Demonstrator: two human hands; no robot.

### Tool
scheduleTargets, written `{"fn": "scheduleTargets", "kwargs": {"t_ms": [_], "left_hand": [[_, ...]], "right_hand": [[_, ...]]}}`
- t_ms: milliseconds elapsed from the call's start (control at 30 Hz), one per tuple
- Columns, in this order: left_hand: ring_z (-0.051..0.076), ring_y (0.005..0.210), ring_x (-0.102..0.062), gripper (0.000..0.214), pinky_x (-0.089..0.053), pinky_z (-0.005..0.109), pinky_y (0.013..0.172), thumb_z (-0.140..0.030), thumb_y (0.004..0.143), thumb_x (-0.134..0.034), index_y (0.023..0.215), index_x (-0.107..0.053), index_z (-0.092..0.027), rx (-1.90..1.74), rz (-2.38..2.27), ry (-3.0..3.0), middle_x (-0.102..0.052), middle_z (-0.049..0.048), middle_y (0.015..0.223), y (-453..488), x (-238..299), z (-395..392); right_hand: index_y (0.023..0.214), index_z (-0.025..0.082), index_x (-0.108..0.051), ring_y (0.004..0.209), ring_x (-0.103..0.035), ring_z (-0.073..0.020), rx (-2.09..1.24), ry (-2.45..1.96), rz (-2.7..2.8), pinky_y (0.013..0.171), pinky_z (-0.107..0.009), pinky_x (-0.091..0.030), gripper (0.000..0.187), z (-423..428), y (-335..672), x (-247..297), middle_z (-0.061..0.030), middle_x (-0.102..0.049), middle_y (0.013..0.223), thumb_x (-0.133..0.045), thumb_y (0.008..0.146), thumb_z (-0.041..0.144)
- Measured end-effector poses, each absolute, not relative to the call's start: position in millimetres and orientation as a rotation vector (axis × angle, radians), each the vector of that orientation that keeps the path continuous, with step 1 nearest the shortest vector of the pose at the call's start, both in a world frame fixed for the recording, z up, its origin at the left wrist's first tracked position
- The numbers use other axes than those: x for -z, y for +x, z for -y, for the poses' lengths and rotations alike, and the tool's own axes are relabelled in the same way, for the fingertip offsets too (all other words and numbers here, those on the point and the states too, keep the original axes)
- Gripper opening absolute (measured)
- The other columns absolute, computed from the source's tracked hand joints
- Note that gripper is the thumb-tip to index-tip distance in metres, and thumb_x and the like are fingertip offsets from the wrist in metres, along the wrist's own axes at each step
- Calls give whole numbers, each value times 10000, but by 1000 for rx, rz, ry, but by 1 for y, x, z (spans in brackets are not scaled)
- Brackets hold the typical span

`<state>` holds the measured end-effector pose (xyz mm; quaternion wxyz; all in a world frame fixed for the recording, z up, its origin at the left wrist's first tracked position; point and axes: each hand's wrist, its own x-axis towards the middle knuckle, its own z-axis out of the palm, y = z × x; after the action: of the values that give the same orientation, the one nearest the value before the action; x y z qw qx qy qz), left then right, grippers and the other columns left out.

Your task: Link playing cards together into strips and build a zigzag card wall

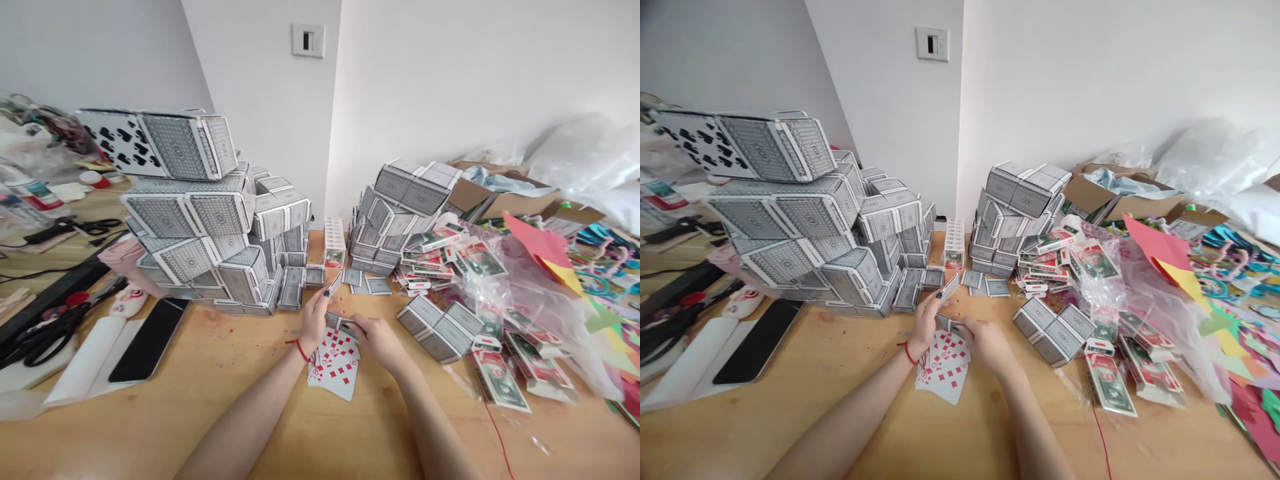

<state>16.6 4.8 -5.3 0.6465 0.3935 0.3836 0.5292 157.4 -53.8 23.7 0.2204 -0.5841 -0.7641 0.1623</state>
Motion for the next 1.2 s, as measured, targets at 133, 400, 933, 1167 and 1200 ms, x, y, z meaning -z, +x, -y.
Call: {"fn": "scheduleTargets", "kwargs": {"t_ms": [133, 400, 933, 1167, 1200], "left_hand": [[247, 914, -604, 421, -547, 294, 607, -390, 774, -498, 1117, -547, -152, -1264, -920, 921, -652, 93, 935, 17, 9, -6], [252, 919, -603, 409, -537, 255, 530, -398, 777, -486, 1101, -553, -157, -1271, -925, 914, -631, 97, 999, 16, 8, -6], [267, 1010, -555, 407, -552, 273, 580, -401, 778, -494, 1095, -572, -158, -1274, -903, 963, -627, 102, 1022, 15, 6, -3], [260, 977, -572, 421, -554, 284, 558, -417, 777, -493, 1107, -557, -163, -1237, -877, 931, -616, 94, 1040, 16, 4, -1], [259, 976, -571, 420, -554, 283, 564, -417, 780, -488, 1104, -559, -158, -1240, -878, 938, -616, 96, 1034, 16, 5, -1]], "right_hand": [[800, 182, -581, 459, -532, -130, -249, -1672, 2125, 460, -206, -275, 262, 56, 148, -18, -27, -611, 559, -345, 874, 271], [930, 202, -626, 549, -589, -133, -518, -1459, 2051, 526, -194, -376, 267, 56, 152, -21, -43, -681, 692, -372, 855, 236], [907, 196, -644, 691, -622, -160, -735, -1409, 1873, 639, -233, -449, 267, 52, 155, -19, -46, -692, 830, -389, 833, 223], [927, 196, -647, 693, -614, -157, -813, -1364, 1927, 630, -237, -451, 298, 51, 160, -21, -29, -686, 814, -364, 836, 216], [926, 192, -646, 678, -609, -152, -813, -1361, 1931, 624, -233, -449, 296, 51, 160, -20, -28, -684, 801, -365, 836, 217]]}}
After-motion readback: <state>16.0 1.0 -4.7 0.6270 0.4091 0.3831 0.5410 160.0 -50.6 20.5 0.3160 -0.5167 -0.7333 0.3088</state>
